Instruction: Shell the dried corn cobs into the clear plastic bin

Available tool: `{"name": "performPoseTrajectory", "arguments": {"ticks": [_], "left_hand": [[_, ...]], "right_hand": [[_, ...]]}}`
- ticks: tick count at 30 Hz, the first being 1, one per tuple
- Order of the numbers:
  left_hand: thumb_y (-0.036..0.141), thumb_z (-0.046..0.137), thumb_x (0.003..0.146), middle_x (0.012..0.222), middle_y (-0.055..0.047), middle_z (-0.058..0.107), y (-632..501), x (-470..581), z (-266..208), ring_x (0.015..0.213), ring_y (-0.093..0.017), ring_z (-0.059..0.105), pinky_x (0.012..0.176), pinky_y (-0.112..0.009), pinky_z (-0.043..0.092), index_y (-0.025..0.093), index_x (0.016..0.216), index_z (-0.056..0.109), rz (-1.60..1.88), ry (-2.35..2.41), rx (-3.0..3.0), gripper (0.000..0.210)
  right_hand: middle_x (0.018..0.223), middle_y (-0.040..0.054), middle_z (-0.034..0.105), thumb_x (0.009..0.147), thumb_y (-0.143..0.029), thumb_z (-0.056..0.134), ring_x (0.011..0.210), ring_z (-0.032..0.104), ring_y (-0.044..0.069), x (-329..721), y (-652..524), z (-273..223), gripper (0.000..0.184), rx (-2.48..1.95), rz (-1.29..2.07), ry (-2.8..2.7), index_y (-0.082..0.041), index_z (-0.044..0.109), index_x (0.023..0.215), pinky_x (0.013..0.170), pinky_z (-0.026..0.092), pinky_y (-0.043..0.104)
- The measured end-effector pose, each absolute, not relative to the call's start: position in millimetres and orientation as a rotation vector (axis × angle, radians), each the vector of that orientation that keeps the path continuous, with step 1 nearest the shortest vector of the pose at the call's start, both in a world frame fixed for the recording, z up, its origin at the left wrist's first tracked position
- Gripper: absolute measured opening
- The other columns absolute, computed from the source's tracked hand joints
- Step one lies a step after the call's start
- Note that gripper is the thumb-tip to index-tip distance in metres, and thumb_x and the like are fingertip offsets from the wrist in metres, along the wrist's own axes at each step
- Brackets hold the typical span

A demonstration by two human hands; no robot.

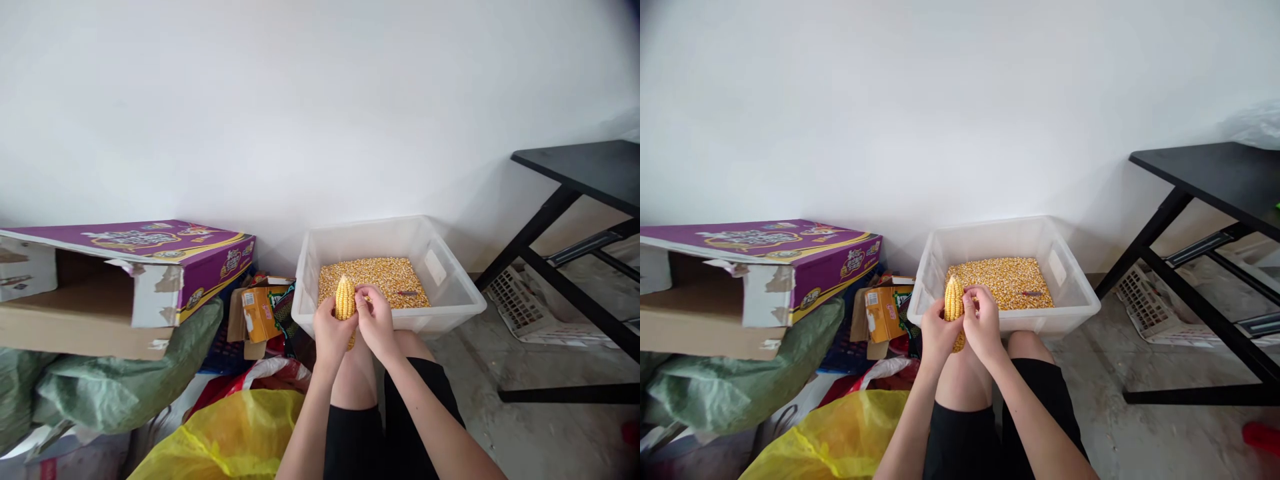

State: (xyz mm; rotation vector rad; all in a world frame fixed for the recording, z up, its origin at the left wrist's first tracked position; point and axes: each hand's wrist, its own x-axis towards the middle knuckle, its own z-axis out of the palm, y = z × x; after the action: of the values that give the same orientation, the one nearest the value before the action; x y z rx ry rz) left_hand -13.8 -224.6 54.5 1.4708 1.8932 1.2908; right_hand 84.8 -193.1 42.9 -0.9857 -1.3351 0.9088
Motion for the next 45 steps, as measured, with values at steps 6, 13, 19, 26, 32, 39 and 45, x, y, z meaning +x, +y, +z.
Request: {"name": "performPoseTrajectory", "arguments": {"ticks": [6,13,19,26,32,39,45], "left_hand": [[0.035,0.071,0.066,0.061,0.002,0.052,-224,-13,56,0.057,-0.01,0.045,0.051,-0.022,0.032,0.013,0.071,0.058,1.311,1.718,1.291,0.026],[0.033,0.069,0.068,0.061,0.003,0.049,-222,-10,51,0.058,-0.011,0.044,0.054,-0.023,0.031,0.016,0.063,0.051,1.343,1.916,1.475,0.025],[0.032,0.066,0.073,0.07,-0.001,0.057,-221,-3,55,0.064,-0.013,0.049,0.059,-0.026,0.036,0.016,0.067,0.056,1.339,2.032,1.603,0.02],[0.034,0.066,0.074,0.069,-0.001,0.053,-222,2,53,0.063,-0.013,0.049,0.058,-0.025,0.035,0.016,0.068,0.055,1.34,2.037,1.611,0.021],[0.032,0.068,0.07,0.065,0.001,0.052,-222,-4,48,0.061,-0.012,0.047,0.057,-0.024,0.033,0.016,0.067,0.054,1.284,1.942,1.587,0.021],[0.037,0.072,0.065,0.061,0.002,0.054,-222,-6,43,0.057,-0.011,0.047,0.053,-0.023,0.033,0.014,0.068,0.058,1.267,1.848,1.411,0.027],[0.035,0.073,0.064,0.063,0.0,0.058,-221,-4,47,0.058,-0.011,0.05,0.052,-0.022,0.036,0.013,0.07,0.062,1.279,1.75,1.337,0.025]], "right_hand": [[0.089,0.0067,0.07,0.08,-0.036,0.067,0.084,0.066,0.021,90,-183,35,0.017,-0.841,1.3,-1.066,-0.019,0.069,0.083,0.076,0.055,0.036],[0.095,0.0078,0.073,0.076,-0.031,0.071,0.093,0.067,0.025,98,-187,39,0.013,-0.934,1.157,-1.176,-0.02,0.075,0.084,0.086,0.054,0.042],[0.097,0.0094,0.069,0.084,-0.025,0.059,0.09,0.065,0.023,95,-195,44,0.011,-1.022,0.948,-1.229,-0.02,0.068,0.085,0.076,0.056,0.038],[0.092,0.0088,0.064,0.086,-0.021,0.049,0.088,0.06,0.022,92,-197,38,0.012,-1.115,0.783,-1.339,-0.02,0.061,0.09,0.078,0.051,0.038],[0.098,0.0089,0.061,0.086,-0.025,0.051,0.095,0.059,0.022,102,-185,37,0.011,-1.02,1.006,-1.377,-0.02,0.06,0.082,0.078,0.051,0.034],[0.102,0.0073,0.065,0.081,-0.032,0.06,0.099,0.06,0.023,112,-174,34,0.017,-0.893,1.293,-1.348,-0.019,0.063,0.071,0.085,0.049,0.037],[0.102,0.0075,0.066,0.078,-0.037,0.065,0.095,0.061,0.022,117,-174,31,0.02,-0.812,1.452,-1.246,-0.019,0.064,0.07,0.083,0.05,0.036]]}}
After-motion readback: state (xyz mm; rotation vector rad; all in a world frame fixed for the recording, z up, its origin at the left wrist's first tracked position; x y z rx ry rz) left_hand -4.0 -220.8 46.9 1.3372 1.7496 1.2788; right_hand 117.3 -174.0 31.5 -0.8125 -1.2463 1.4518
